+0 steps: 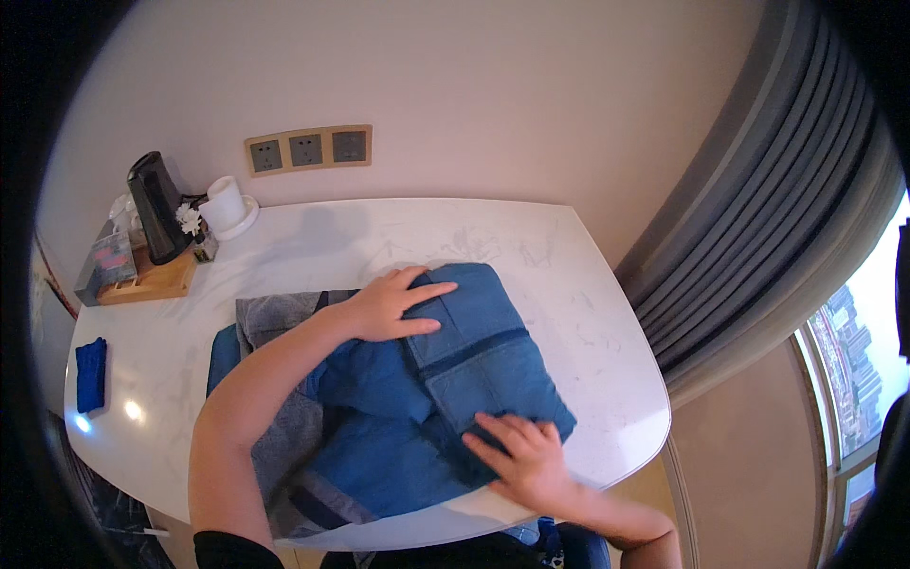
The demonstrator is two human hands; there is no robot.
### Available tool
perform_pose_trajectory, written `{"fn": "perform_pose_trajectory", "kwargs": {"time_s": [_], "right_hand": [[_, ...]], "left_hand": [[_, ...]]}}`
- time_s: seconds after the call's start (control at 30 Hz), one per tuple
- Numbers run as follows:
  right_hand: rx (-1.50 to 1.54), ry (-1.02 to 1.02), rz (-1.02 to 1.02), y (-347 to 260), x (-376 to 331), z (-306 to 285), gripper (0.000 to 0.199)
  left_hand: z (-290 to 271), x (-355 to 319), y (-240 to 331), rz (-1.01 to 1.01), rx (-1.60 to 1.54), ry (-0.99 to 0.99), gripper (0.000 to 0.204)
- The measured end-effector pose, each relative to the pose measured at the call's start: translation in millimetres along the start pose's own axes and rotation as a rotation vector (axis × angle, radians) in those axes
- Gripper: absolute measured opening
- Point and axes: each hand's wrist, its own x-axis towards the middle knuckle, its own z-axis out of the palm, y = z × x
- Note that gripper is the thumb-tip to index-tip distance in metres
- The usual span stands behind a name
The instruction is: The person folds a blue pair of pants on a white table, then places a gray zip-up jacket on top and folds it neatly. The person smooths the fabric and aligns edges to create compact, tidy bundles.
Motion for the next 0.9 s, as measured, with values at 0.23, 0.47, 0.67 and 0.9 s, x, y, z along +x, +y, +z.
{"fn": "perform_pose_trajectory", "kwargs": {"time_s": [0.23, 0.47, 0.67, 0.9], "right_hand": [[-0.102, 0.199, 0.027, 150.4, 48.0, 28.1, 0.051], [0.263, 0.2, 0.162, 203.8, 103.1, 60.7, 0.048], [0.614, 0.098, 0.175, 158.8, 107.7, 47.8, 0.053], [1.372, 0.072, 0.32, 195.4, 95.1, 33.9, 0.07]], "left_hand": [[-24.5, -20.6, -10.8, -0.474, -0.157, 0.079, 0.063], [9.6, -72.4, 11.7, -0.39, -0.172, 0.513, 0.054], [-14.1, -137.3, 45.5, -0.352, -0.297, 0.475, 0.064], [-19.2, -130.5, 63.5, -0.381, 0.114, 0.422, 0.078]]}}
